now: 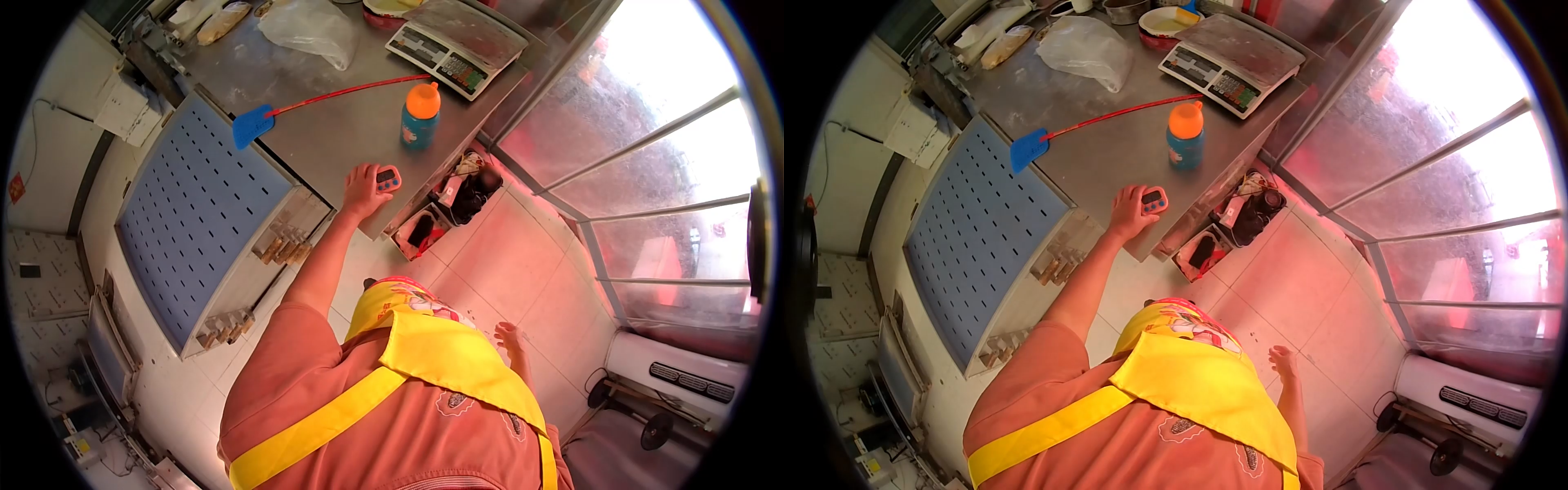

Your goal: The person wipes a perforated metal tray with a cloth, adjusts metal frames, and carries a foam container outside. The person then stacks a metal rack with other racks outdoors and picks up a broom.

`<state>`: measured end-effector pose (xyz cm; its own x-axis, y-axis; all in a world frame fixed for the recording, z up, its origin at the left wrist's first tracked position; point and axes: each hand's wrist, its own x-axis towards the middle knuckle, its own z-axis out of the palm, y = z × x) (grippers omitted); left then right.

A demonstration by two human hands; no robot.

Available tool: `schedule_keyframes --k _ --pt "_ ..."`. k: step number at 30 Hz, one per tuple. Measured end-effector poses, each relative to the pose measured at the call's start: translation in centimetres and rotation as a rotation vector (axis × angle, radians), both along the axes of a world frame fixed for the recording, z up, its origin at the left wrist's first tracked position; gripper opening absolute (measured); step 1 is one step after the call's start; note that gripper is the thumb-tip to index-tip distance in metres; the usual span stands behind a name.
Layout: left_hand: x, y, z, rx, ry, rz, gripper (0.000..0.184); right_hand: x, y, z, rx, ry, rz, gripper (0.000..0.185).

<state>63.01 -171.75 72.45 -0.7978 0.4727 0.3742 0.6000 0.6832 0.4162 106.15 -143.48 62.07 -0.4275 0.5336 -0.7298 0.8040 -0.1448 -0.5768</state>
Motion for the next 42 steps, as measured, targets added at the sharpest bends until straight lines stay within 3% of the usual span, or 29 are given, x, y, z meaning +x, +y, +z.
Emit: schedule_keyframes --k 7,9,10,12,13,17,27,33,36,42 --pt "-0.5 0.5 0.4 0.077 0.093 -0.048 0.058 0.7 1.4 -2.2 -0.064 0.038 -0.026 0.033" --pt "-1.2 1.1 0.4 0.126 -0.053 -0.140 0.050 1.2 2.4 -2.9 -0.100 0.055 -0.040 0.033" --pt "-1.6 1.7 -0.3 0.230 0.171 -0.181 0.042 1.1 2.5 -2.9 -0.103 0.047 -0.037 0.033" --pt "-2.2 1.6 -0.9 0.181 0.198 -0.158 0.046 0.6 2.6 -3.2 -0.054 0.024 0.002 0.036" --pt "-2.6 1.7 -1.3 0.170 0.070 -0.157 0.052 -0.1 3.1 -2.6 -0.014 0.027 0.006 0.034" --pt "-2.5 1.6 -0.8 0.025 -0.039 -0.086 0.063 -1.4 3.2 -1.2 0.047 0.026 0.057 0.034" --pt "-2.5 2.4 -0.7 0.057 -0.057 -0.117 0.061 0.4 4.6 -3.9 0.019 0.102 0.014 0.040" --pt "-2.3 3.4 -1.6 0.114 -0.074 -0.072 0.061 4.2 8.6 -4.4 -0.058 -0.014 0.009 0.040" --pt "-1.6 4.0 -1.2 0.031 -0.033 0.003 0.066 6.6 11.3 -4.2 0.037 -0.026 -0.026 0.039" --pt "1.4 7.3 -0.3 -0.024 -0.032 0.331 0.080 11.1 18.1 -4.4 -0.030 -0.023 -0.112 0.036"
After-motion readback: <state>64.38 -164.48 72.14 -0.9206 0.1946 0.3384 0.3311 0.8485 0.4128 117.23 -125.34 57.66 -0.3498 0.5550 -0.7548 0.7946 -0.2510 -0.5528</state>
